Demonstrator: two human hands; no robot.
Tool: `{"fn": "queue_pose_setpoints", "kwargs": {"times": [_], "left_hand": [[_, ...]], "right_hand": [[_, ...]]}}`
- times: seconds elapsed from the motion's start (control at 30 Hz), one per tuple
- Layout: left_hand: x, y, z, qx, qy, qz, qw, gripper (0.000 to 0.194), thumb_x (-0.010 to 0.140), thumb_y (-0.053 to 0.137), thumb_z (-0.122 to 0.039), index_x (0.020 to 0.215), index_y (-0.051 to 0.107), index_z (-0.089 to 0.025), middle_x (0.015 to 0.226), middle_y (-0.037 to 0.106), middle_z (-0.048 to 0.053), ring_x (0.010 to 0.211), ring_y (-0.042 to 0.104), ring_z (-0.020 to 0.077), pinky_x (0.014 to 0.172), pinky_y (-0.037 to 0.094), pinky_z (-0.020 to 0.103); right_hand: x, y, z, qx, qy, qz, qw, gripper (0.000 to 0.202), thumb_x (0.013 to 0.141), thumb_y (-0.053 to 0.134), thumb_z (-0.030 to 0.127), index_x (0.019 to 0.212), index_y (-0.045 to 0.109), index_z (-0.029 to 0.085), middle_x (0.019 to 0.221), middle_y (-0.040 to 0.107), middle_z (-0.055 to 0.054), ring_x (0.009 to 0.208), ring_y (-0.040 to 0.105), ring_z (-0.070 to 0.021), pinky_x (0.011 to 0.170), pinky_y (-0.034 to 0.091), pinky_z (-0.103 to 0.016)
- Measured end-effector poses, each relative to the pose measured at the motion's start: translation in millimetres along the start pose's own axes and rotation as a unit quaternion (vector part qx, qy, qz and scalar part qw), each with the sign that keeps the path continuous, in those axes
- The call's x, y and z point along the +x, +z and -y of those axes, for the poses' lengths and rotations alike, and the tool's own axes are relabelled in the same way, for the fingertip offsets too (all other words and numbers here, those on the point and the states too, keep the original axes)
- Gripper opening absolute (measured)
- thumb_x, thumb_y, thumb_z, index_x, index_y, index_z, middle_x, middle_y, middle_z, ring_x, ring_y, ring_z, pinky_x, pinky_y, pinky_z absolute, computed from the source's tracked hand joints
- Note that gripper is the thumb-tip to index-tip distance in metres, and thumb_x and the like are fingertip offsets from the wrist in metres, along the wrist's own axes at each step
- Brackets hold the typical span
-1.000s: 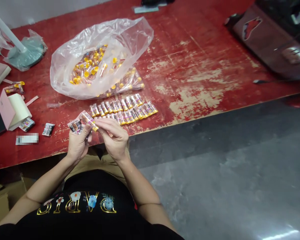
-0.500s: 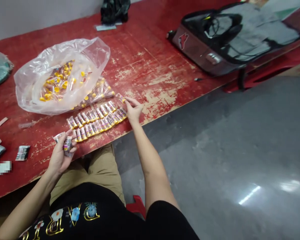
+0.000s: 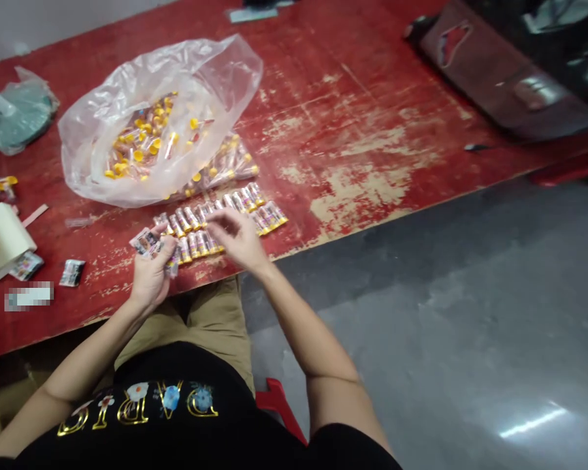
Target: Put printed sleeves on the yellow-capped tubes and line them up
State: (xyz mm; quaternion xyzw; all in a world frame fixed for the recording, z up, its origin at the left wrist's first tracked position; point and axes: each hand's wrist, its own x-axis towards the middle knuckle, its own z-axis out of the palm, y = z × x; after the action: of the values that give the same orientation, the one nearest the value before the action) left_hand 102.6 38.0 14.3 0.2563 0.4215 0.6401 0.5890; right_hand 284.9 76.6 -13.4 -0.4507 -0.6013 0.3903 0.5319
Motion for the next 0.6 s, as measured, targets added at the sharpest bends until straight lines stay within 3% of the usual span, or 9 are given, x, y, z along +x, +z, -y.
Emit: {"fn": "queue_pose_setpoints", "kwargs": {"times": [0.07,0.17,0.27,0.4,0.5,0.6], "left_hand": [[-2,-4.2,-3,-0.019,-0.002,0.007,1.000,0.050,0.056,0.094,-0.032,0.098,0.071,-0.017,0.082,0.067,0.000,0.075,0.063,0.0096,0.078,0.051,0.023],[-6,-19.8,-11,-0.052,-0.032,0.006,0.998,0.046,0.061,0.092,-0.036,0.096,0.070,-0.016,0.086,0.068,0.002,0.080,0.065,0.0121,0.081,0.051,0.025],[-10,-40.6,-19,-0.082,-0.045,0.001,0.996,0.037,0.070,0.087,-0.039,0.091,0.070,-0.014,0.088,0.070,0.005,0.082,0.066,0.0134,0.081,0.052,0.026],[-13,-64.3,-24,-0.118,-0.051,-0.038,0.991,0.029,0.079,0.080,-0.038,0.086,0.065,-0.014,0.078,0.065,0.003,0.068,0.062,0.0102,0.065,0.050,0.022],[-18,-76.3,-28,-0.113,-0.062,-0.022,0.991,0.037,0.076,0.081,-0.044,0.088,0.063,-0.014,0.062,0.051,-0.004,0.049,0.045,0.0045,0.045,0.034,0.015],[-25,-85.1,-30,-0.038,-0.061,0.002,0.997,0.047,0.067,0.087,-0.046,0.090,0.064,-0.013,0.056,0.040,-0.009,0.041,0.029,0.0013,0.038,0.020,0.015]], "right_hand": [[-17,46,25,0.098,0.043,0.086,0.991,0.036,0.078,0.076,0.054,0.082,0.062,0.021,0.076,0.064,-0.001,0.070,0.060,-0.0151,0.066,0.050,-0.029],[-31,86,41,0.122,0.057,0.110,0.985,0.036,0.080,0.075,0.051,0.071,0.060,0.019,0.070,0.060,0.001,0.065,0.056,-0.0124,0.064,0.047,-0.028],[-30,97,45,0.062,0.033,0.097,0.993,0.028,0.086,0.069,0.047,0.080,0.070,0.020,0.079,0.067,-0.002,0.073,0.060,-0.0145,0.070,0.050,-0.030],[-22,101,52,0.030,0.030,0.073,0.996,0.025,0.083,0.072,0.044,0.089,0.073,0.020,0.087,0.072,-0.005,0.079,0.065,-0.0169,0.075,0.053,-0.033],[-16,107,61,0.025,0.055,0.142,0.988,0.025,0.081,0.074,0.039,0.095,0.065,0.021,0.080,0.068,-0.001,0.071,0.063,-0.0144,0.065,0.052,-0.029],[-13,114,71,-0.056,0.041,0.241,0.968,0.025,0.083,0.071,0.029,0.104,0.059,0.021,0.079,0.065,0.000,0.067,0.062,-0.0126,0.064,0.050,-0.027]]}}
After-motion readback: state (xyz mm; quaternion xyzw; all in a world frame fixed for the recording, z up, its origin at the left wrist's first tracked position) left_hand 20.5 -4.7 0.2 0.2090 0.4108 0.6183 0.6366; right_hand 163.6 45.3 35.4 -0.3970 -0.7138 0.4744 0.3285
